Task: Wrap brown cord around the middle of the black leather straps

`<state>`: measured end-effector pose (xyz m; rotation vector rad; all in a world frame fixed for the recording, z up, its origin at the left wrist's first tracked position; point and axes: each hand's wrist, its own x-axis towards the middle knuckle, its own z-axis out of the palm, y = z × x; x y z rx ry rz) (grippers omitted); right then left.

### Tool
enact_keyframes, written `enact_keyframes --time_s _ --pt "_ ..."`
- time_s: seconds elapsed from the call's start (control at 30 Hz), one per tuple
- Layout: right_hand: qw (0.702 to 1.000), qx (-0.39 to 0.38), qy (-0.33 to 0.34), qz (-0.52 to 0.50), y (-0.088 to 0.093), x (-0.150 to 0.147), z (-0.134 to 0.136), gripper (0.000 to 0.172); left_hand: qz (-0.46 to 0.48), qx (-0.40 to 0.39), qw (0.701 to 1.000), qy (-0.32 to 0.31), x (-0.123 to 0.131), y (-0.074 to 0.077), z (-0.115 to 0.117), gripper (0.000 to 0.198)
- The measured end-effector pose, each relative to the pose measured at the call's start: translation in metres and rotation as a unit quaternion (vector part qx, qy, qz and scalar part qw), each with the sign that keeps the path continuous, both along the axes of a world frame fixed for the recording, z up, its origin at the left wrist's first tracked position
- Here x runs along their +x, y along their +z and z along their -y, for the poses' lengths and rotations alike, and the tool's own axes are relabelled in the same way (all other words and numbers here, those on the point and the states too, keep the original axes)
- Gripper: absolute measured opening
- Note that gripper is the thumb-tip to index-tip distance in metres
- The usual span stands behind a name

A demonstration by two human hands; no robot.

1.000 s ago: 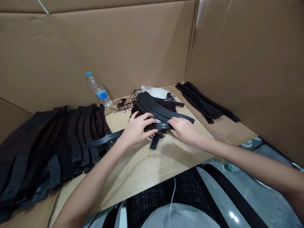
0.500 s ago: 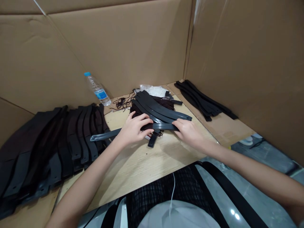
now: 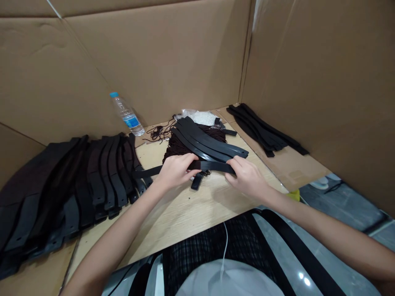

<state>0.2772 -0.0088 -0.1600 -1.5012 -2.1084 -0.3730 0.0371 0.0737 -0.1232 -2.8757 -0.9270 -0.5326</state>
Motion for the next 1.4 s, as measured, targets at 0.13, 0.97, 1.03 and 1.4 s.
enact_keyframes --time_s 0.13,0.97,1.03,1.4 --pt "0.997 -0.068 -0.021 0.019 0.007 -0.003 0.004 0.008 -0.002 0.111 0.994 -0.002 0.001 -0.009 0.002 0.018" --pt "0.947 -0.264 0.140 -0.114 0.038 0.013 -0.050 0.021 -0.044 0.110 0.990 -0.081 -0.002 -0.021 -0.002 0.028" --pt "0.962 -0.211 0.172 0.002 0.036 0.007 -0.060 0.022 -0.036 0.102 0.990 -0.086 0.000 -0.023 0.003 0.031" --pt "0.916 -0.102 0.282 0.267 0.003 -0.022 -0.090 0.021 -0.043 0.043 0.991 -0.123 -0.007 -0.028 0.030 0.032"
